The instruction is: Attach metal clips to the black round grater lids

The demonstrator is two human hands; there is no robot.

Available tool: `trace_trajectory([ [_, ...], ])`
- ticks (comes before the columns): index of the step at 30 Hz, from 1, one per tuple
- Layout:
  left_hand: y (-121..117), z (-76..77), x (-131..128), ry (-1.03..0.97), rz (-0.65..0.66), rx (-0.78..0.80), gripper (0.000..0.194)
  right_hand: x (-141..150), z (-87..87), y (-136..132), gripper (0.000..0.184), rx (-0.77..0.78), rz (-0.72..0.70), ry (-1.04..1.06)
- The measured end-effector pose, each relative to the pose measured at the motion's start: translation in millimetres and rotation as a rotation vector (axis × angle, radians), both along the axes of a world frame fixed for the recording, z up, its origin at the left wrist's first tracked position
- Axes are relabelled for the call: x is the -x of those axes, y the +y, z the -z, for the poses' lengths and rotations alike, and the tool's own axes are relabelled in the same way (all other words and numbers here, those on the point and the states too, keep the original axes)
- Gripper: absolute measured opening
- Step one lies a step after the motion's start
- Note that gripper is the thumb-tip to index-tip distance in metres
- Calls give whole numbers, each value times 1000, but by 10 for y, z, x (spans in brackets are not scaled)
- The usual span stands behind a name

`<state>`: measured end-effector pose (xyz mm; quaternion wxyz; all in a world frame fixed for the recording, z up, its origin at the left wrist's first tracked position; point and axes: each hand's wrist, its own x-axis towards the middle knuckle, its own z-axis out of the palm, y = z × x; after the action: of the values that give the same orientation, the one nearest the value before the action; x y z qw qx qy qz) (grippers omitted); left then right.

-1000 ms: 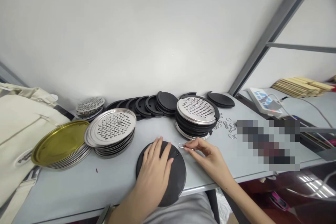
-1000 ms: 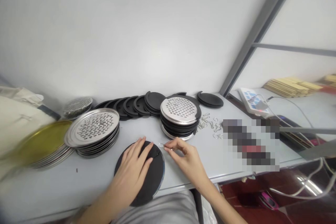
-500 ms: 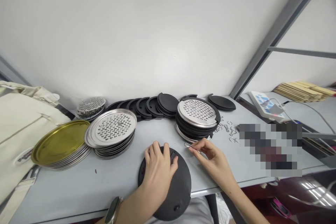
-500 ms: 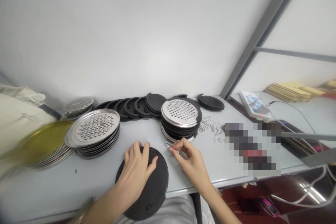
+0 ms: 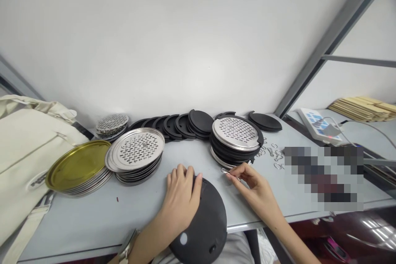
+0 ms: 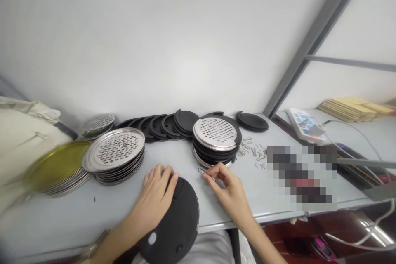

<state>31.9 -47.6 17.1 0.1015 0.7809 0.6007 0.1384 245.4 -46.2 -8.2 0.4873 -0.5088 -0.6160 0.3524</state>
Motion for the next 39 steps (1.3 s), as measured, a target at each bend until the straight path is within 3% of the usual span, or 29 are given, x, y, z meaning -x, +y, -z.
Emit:
trace_trajectory([
  [4,45,-7,31,30,1,-27,35,61,21,-21,17,51,-34,89],
  [8,83,42,71,5,-19,-83,34,214,3,-90,30,215,-197,276],
  [13,125,46,114,32,-9,-95,33,317,-45,-145,32,229,-227,351],
  [18,249,4,131,34,-6,-89,28,237,64,-81,29,116,-145,246],
  [25,466,-66,129,-87,333,-176,22,139,109,-76,16,3,-88,-102],
  [30,436,-56,206,-284,252,-197,28,154,73,-56,18,-5,-60,-122],
  [34,436,37,325,-374,297,-186,40,167,62,-37,19,22,-72,-111],
  [39,476,59,409,-463,410,-130,37,184,45,13,20,-13,-25,-106],
])
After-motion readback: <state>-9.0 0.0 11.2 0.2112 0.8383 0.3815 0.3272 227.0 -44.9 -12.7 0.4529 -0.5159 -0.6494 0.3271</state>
